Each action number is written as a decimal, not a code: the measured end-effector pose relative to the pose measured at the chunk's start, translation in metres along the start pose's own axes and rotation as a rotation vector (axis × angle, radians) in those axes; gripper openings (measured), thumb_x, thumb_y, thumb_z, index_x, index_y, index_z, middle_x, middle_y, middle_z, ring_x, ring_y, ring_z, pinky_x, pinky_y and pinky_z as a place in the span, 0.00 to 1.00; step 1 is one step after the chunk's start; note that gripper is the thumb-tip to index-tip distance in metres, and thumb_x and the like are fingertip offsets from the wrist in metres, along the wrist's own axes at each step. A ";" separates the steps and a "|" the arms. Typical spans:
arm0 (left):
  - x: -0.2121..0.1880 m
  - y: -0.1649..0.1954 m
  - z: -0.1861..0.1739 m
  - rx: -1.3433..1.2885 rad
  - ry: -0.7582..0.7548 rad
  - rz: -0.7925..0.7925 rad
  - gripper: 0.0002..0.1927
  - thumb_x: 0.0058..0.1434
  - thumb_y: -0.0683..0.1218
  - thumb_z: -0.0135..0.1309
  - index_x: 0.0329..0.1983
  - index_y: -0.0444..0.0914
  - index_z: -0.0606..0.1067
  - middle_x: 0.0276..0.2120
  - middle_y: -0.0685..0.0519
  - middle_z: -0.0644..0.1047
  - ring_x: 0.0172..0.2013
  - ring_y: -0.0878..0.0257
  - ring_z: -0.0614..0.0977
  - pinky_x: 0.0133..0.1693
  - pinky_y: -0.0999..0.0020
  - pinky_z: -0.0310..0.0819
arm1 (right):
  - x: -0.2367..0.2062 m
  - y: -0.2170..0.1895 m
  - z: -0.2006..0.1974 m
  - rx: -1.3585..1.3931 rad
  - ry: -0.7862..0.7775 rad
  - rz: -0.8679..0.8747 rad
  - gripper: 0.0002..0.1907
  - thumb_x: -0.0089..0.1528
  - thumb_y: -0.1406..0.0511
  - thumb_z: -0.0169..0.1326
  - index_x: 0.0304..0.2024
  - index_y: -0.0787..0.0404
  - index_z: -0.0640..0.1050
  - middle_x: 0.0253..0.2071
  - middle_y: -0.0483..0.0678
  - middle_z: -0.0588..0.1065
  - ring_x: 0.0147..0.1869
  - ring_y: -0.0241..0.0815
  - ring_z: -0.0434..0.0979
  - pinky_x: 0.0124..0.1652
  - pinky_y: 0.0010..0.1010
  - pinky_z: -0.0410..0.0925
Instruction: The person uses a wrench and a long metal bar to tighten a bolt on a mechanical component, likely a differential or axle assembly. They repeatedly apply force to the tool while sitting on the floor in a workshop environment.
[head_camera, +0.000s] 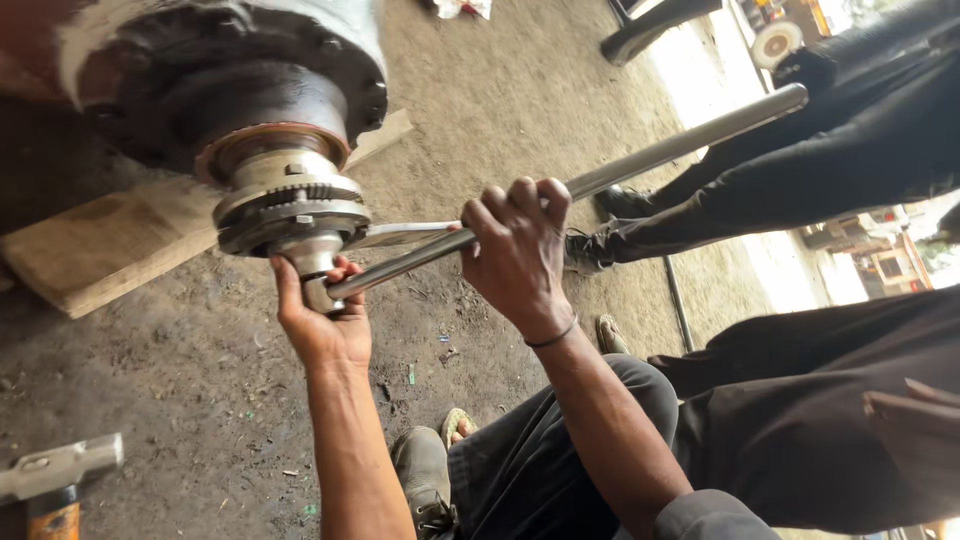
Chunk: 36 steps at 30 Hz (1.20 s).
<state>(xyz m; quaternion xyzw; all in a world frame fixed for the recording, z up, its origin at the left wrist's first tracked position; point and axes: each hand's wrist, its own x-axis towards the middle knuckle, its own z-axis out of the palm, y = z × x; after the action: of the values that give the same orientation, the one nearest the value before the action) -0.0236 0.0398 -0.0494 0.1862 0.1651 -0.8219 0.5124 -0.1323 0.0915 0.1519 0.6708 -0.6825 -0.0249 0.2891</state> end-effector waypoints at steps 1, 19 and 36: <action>-0.001 0.001 0.000 -0.006 0.001 -0.003 0.32 0.69 0.61 0.53 0.68 0.37 0.65 0.27 0.52 0.75 0.35 0.61 0.83 0.45 0.63 0.84 | 0.000 -0.001 -0.002 0.032 0.000 -0.001 0.09 0.61 0.61 0.63 0.31 0.54 0.76 0.32 0.42 0.72 0.45 0.45 0.68 0.57 0.44 0.53; -0.004 0.003 0.003 0.070 0.003 0.014 0.36 0.67 0.63 0.53 0.70 0.35 0.64 0.28 0.52 0.75 0.33 0.64 0.82 0.45 0.64 0.85 | 0.000 -0.004 -0.005 0.008 0.039 -0.014 0.08 0.63 0.61 0.62 0.34 0.55 0.76 0.34 0.42 0.72 0.47 0.44 0.68 0.60 0.44 0.53; 0.002 0.001 0.000 0.025 0.021 -0.006 0.34 0.66 0.63 0.53 0.65 0.35 0.66 0.29 0.51 0.76 0.30 0.64 0.81 0.43 0.65 0.84 | -0.001 -0.002 -0.005 -0.006 0.019 -0.049 0.06 0.56 0.65 0.61 0.34 0.54 0.76 0.35 0.43 0.71 0.50 0.45 0.68 0.61 0.45 0.53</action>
<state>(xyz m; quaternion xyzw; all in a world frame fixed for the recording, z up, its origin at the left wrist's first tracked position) -0.0233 0.0379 -0.0500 0.2006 0.1609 -0.8234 0.5059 -0.1279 0.0946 0.1549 0.6866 -0.6631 -0.0277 0.2970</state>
